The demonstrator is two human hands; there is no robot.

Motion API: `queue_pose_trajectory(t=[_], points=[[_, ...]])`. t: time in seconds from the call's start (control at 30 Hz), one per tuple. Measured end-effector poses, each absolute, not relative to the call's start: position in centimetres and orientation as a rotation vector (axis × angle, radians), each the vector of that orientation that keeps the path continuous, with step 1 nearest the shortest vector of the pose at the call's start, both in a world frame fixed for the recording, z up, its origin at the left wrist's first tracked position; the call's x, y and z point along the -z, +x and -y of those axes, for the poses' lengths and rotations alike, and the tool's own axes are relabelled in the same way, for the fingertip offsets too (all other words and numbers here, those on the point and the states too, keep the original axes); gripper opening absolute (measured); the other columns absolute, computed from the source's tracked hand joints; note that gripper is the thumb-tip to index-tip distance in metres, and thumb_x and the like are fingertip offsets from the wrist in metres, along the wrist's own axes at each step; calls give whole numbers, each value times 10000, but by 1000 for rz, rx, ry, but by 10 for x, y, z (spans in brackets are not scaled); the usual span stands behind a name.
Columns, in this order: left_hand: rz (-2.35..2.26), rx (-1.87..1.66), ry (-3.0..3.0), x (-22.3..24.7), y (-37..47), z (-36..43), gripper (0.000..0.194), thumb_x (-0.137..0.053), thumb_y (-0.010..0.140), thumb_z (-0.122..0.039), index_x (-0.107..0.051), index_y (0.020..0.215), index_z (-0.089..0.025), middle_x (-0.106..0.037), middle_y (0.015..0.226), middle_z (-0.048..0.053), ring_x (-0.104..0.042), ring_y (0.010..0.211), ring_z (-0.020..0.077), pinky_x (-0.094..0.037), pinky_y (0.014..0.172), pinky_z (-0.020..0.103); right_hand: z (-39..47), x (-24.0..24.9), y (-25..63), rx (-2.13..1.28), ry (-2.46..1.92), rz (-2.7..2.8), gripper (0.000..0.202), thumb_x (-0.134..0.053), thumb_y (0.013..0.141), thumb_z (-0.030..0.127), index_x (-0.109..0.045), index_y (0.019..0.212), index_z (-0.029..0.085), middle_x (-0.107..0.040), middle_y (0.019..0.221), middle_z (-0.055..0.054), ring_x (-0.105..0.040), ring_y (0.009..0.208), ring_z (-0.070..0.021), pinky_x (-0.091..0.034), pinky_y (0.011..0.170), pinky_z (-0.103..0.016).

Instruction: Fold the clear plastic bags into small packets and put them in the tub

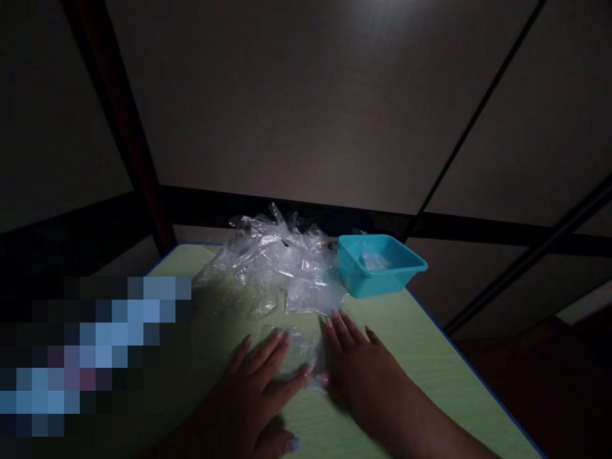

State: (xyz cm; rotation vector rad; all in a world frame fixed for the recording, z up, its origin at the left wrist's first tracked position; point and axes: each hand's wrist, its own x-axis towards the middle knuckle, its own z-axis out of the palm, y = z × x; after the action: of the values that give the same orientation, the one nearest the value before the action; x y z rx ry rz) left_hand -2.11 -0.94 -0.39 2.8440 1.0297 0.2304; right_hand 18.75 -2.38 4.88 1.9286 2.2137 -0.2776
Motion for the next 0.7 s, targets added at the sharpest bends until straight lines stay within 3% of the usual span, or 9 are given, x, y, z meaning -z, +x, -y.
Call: queue_pose_trajectory(t=[0.17, 0.4, 0.53, 0.7], points=[[-1045, -245, 2823, 10, -23, 5, 741, -715, 755, -395, -374, 1413, -377, -217, 1536, 77, -224, 1393, 342, -184, 1078, 610, 23, -62, 189, 333, 1890, -2190, 710, -518, 836, 200, -226, 1469, 68, -157, 1521, -145, -180, 1408, -316, -257, 1093, -553], [-1114, -326, 2799, 13, -27, 0, 683, -658, 803, -354, -374, 1423, -329, -227, 1542, 67, -208, 1403, 323, -178, 1087, 608, 27, -47, 190, 372, 1829, -2236, 730, -526, 842, 284, -241, 1448, -7, -137, 1510, -187, -152, 1411, -328, -250, 1104, -541], [-1069, -323, 2805, 16, -28, 0, 687, -632, 827, -356, -330, 1443, -330, -209, 1547, 65, -187, 1410, 318, -196, 1080, 614, 26, -38, 188, 325, 1846, -2213, 771, -531, 850, 373, -230, 1449, -7, -96, 1506, -197, -128, 1410, -341, -231, 1102, -562], [-1116, -396, 2823, 20, -27, 1, 662, -638, 818, -350, -372, 1424, -321, -246, 1536, 65, -211, 1405, 312, -191, 1090, 598, 24, -34, 191, 285, 1786, -2331, 697, -457, 903, 362, -205, 1461, 31, -112, 1512, -161, -120, 1415, -314, -217, 1109, -561]])
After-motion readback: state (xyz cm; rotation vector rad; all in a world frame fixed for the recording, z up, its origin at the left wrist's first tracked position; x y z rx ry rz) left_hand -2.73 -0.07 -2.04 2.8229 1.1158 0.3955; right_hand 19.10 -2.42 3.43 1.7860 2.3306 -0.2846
